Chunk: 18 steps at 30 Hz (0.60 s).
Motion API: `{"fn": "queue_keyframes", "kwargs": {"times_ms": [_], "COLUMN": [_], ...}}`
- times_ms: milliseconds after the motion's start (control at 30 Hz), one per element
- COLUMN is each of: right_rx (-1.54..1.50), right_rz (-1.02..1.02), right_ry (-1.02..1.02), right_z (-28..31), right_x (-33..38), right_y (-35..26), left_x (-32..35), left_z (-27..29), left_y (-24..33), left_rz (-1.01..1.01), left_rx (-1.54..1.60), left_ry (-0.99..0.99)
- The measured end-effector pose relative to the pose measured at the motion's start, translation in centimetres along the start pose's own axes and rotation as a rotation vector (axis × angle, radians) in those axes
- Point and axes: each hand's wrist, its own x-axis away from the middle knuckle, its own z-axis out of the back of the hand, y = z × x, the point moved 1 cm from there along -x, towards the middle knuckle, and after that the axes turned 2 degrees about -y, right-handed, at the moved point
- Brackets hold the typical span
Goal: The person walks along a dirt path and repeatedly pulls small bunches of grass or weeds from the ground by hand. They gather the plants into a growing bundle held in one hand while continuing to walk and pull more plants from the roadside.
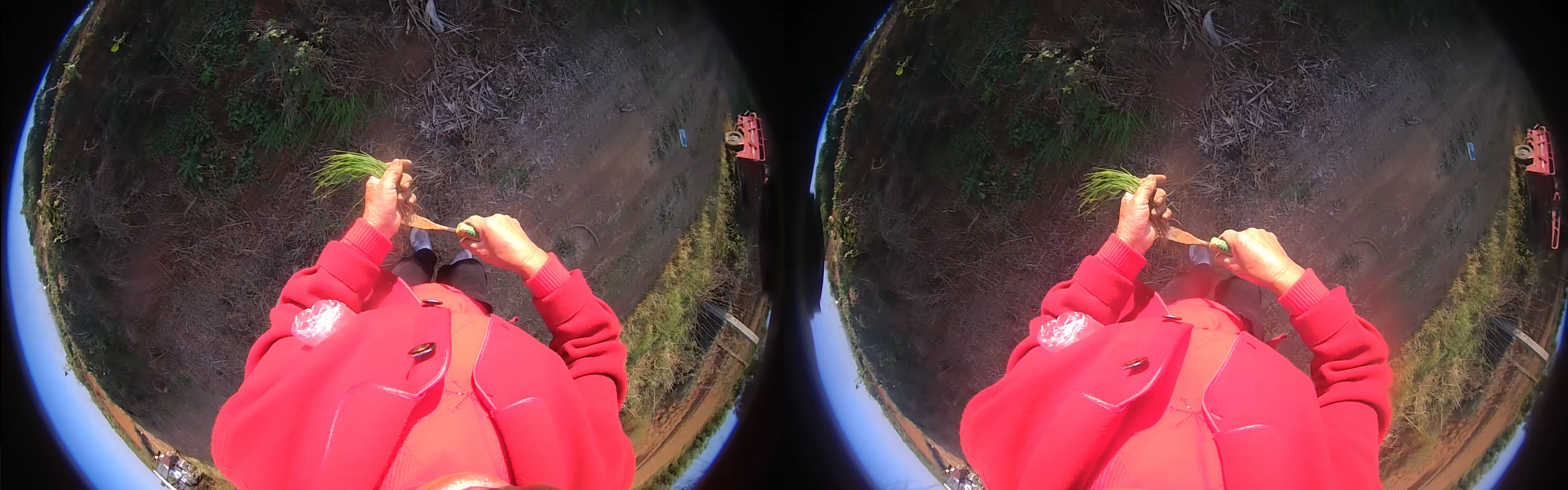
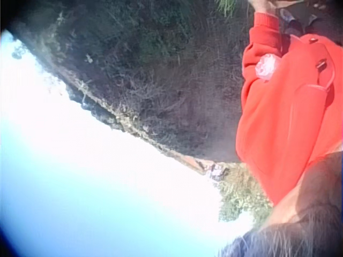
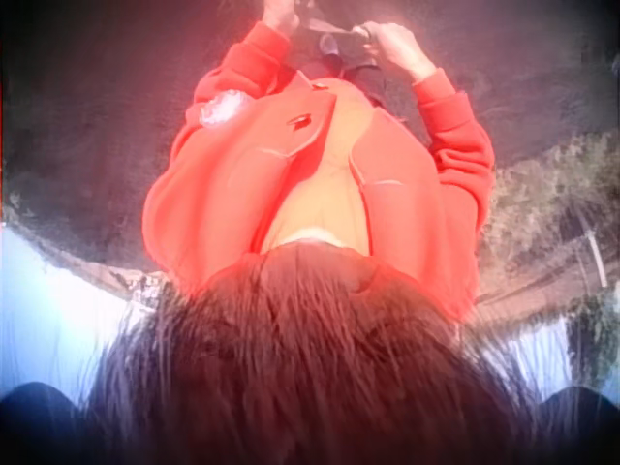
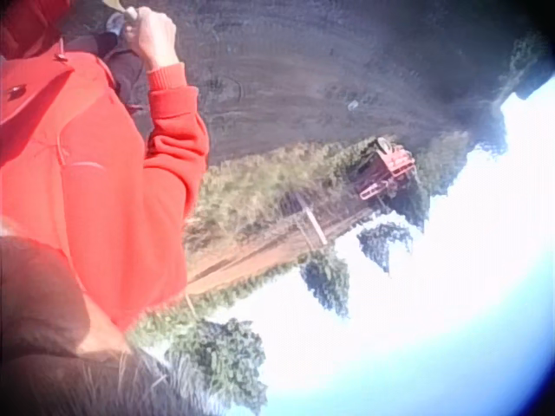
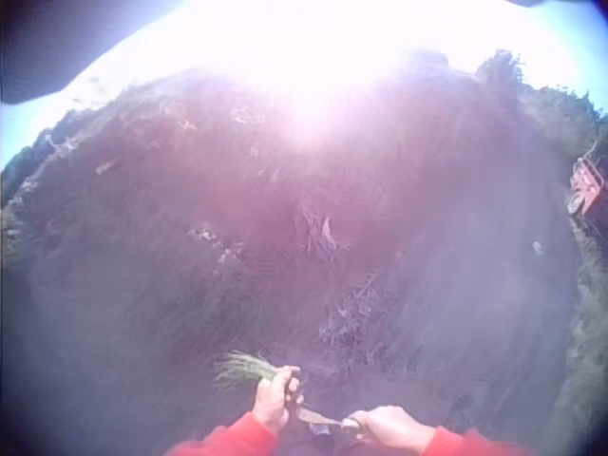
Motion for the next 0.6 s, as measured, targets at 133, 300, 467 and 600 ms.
{"fn": "queue_keyframes", "kwargs": {"times_ms": [133,300,467,600], "right_rx": [0.241,-0.042,-0.116,-0.256], "right_rz": [0.330,0.752,0.972,1.135], "right_ry": [-0.311,-0.548,-0.611,-0.630], "right_z": [0.7,2.1,5.7,8.7], "right_x": [-6.2,-9.6,-11.2,-11.9], "right_y": [-6.1,-12.9,-13.7,-12.7], "left_x": [-2.4,-4.1,-6.8,-10.0], "left_z": [0.2,-0.7,-2.4,-5.3], "left_y": [4.6,8.1,8.4,6.8], "left_rz": [-0.154,-0.279,-0.248,-0.090], "left_rx": [-0.022,-0.154,-0.245,-0.293], "left_ry": [0.093,0.206,0.182,0.149]}}
